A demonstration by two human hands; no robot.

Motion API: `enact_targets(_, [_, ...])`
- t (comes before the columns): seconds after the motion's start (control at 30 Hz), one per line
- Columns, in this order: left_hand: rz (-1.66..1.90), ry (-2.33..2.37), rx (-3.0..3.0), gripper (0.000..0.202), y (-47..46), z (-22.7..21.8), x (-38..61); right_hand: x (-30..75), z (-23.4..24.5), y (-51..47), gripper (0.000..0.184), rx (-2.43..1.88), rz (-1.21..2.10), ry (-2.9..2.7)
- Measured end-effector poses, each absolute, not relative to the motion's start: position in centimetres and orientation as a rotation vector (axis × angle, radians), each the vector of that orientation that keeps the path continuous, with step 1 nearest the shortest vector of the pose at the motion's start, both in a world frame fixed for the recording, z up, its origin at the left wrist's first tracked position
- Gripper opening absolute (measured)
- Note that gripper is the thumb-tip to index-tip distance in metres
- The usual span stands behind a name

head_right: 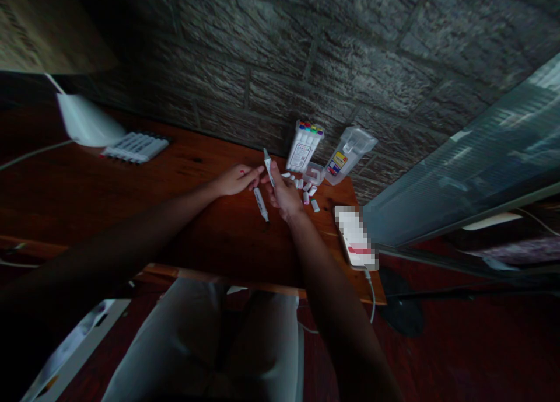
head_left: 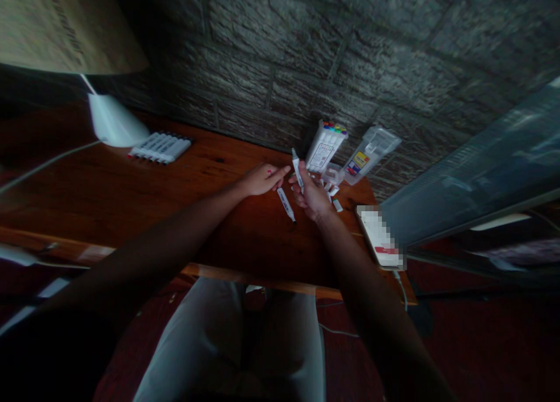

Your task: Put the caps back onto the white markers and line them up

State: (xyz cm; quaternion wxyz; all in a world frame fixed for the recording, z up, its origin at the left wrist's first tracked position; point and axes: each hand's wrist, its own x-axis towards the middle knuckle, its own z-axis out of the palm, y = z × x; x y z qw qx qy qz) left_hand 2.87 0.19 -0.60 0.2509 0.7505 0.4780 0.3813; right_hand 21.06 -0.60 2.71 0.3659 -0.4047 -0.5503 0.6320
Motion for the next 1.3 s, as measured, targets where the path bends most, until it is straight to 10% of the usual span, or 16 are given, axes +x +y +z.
enact_targets(1.3, [1.040, 1.301, 2.056, 0.069, 0.1, -0.6, 2.9, 20.8, 1.8, 0.0, 0.047, -1.007, 1.562, -1.286])
